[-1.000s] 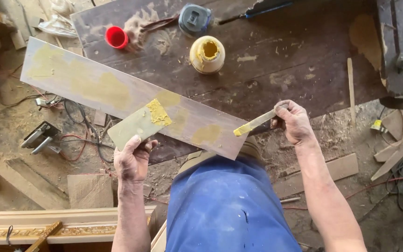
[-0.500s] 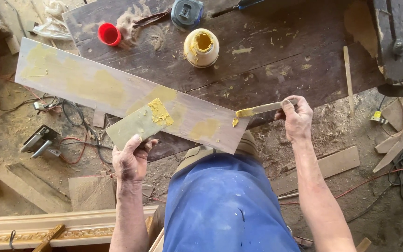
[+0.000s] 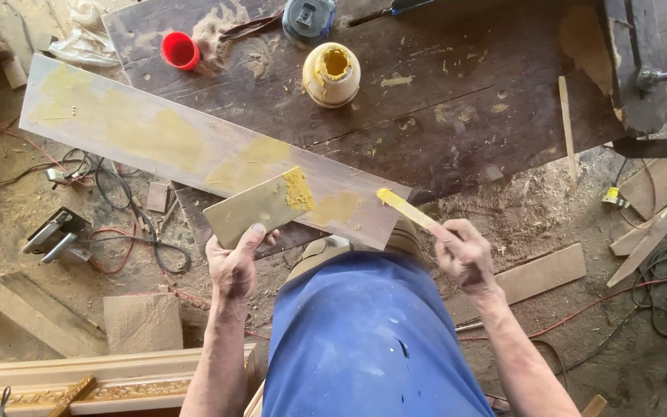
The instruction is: Applying and spreading wood filler onto a wooden board using a scraper and an applicator stick.
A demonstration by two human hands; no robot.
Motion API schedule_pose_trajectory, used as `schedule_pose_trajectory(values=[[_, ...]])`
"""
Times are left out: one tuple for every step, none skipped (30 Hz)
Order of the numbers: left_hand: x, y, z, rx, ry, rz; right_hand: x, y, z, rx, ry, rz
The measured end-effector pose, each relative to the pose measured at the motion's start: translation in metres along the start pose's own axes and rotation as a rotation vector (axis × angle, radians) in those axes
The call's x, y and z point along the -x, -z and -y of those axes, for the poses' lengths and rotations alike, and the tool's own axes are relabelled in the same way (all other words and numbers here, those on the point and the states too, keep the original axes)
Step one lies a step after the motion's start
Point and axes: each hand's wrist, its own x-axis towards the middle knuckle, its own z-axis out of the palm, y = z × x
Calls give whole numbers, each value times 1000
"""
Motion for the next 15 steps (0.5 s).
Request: schedule_pose_trajectory(values=[[1, -4, -2, 0, -2, 3, 9, -11, -5, 1, 0, -3], [2, -7, -4, -14, 3, 25, 18, -23, -10, 54, 22, -11], [4, -11, -6, -30, 9, 48, 28, -34, -15, 106, 41, -19], [5, -12, -2, -32, 7, 51, 23, -34, -6, 106, 40, -22], [6, -12, 2, -29, 13, 30, 18, -33, 4, 62, 30, -55], [7, -12, 6, -26, 18, 9, 12, -33, 13, 17, 21, -88], [10, -13, 3, -29, 18, 12, 17, -36, 13, 16, 18, -91], [12, -14, 1, -37, 29, 13, 21, -38, 12, 3, 2, -147], [14, -16, -1, -44, 41, 11, 25, -40, 11, -12, -13, -200], [14, -12, 4, -46, 41, 11, 26, -41, 12, -13, -14, -201], [14, -8, 10, -49, 40, 14, 27, -40, 12, 18, -22, -210], [15, -5, 16, -51, 40, 16, 28, -40, 12, 50, -30, -218], [17, -5, 17, -51, 37, 19, 28, -38, 12, 51, -28, -222], [20, -4, 17, -52, 34, 30, 27, -37, 12, 76, -37, -229], [23, -3, 19, -51, 31, 36, 25, -35, 11, 99, -42, -232]])
